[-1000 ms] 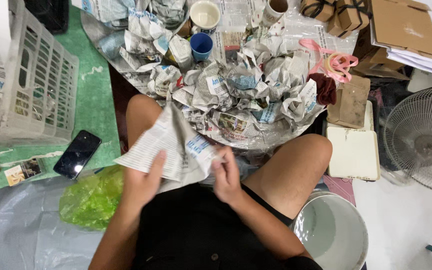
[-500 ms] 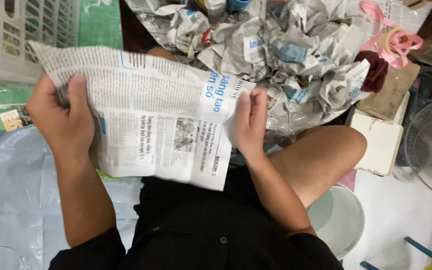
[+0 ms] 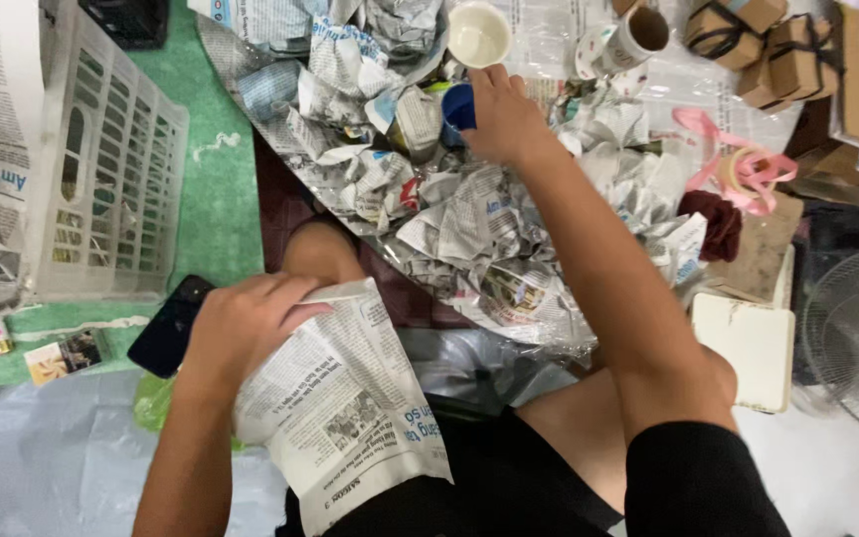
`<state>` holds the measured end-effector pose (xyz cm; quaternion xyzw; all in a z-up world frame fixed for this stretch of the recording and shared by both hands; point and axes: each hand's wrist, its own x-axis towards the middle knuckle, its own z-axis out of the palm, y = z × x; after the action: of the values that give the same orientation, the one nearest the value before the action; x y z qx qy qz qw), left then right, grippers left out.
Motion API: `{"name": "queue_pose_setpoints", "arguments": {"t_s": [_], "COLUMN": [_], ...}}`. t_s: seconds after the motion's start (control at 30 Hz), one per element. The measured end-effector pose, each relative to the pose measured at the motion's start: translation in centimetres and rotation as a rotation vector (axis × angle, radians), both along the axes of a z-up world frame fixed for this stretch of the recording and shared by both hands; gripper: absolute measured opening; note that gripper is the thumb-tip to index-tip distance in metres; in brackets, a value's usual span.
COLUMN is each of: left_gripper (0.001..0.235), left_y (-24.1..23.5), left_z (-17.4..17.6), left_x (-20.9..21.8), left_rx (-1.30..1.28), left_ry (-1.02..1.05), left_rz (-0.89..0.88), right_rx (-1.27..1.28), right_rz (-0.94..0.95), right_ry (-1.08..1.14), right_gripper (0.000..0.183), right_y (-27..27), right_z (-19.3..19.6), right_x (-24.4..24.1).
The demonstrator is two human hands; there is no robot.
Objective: The person sits cross-legged on the floor and wraps individual cups with newspaper sheets. They pick up a cup, place it on a newspaper, fold the paper around the cup, and then place the wrapped item into a large plastic bag. This process is repeated for multiple cups.
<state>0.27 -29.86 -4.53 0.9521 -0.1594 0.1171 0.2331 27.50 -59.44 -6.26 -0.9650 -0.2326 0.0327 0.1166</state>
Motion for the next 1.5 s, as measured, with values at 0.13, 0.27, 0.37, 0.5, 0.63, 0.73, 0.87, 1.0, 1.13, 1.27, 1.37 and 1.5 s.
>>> {"name": "queue_pose_setpoints", "arguments": {"t_s": [0.13, 0.27, 0.37, 0.5, 0.63, 0.73, 0.87, 1.0, 1.13, 1.27, 1.37, 1.5], "left_gripper": [0.034, 0.035, 0.036, 0.041, 0.051, 0.056, 0.067, 0.057, 0.038, 0.027, 0.029, 0.022], "left_y": [-0.4, -0.8, -0.8, -0.8, -1.2, -1.9, -2.5, -2.5, -0.7, 1.3, 3.5, 3.6], "left_z": [-1.5, -1.9, -2.4, -2.9, -2.8, -3.4, -5.1, -5.2, -4.6, -3.5, -2.6, -3.1], "left_x": [-0.2, -0.8, -0.3, 0.3, 0.2, -0.3, -0.2, -0.2, 1.2, 0.6, -1.7, -2.9], "left_rx": [-0.004, -0.086, -0.108, -0.093, -0.077, -0.139, -0.252, -0.362, -0.597, -0.479, -0.368, -0.436], "left_ry": [0.024, 0.114, 0.106, 0.079, -0.006, -0.046, 0.011, 0.075, 0.38, 0.43, 0.558, 0.515], "left_rz": [-0.092, -0.09, -0.084, -0.126, -0.104, 0.018, 0.018, -0.034, -0.106, -0.091, -0.086, 0.009], "right_rx": [-0.172, 0.088, -0.068, 0.157, 0.333, 0.57, 1.055, 1.215, 1.147, 1.189, 1.216, 1.164], "right_rz": [-0.139, 0.017, -0.122, -0.093, -0.003, -0.025, 0.052, 0.2, 0.357, 0.295, 0.234, 0.298], "right_ry": [0.289, 0.2, 0.316, 0.097, -0.112, -0.045, 0.365, 0.663, 0.903, 0.907, 0.848, 0.752], "right_gripper": [0.097, 0.101, 0.092, 0.086, 0.081, 0.076, 0.067, 0.071, 0.066, 0.064, 0.063, 0.07], "right_y": [1.1, -0.1, -0.2, -2.5, -5.0, -5.1, -0.8, 3.1, 4.9, 4.8, 3.9, 4.7], "right_z": [-3.7, -6.2, -6.2, -4.0, 1.3, 5.0, 3.9, 0.8, -3.5, -6.8, -7.4, -6.7], "right_x": [3.1, 3.8, 4.7, 4.5, 2.0, -2.8, -11.8, -21.1, -26.1, -27.9, -27.8, -26.0]}}
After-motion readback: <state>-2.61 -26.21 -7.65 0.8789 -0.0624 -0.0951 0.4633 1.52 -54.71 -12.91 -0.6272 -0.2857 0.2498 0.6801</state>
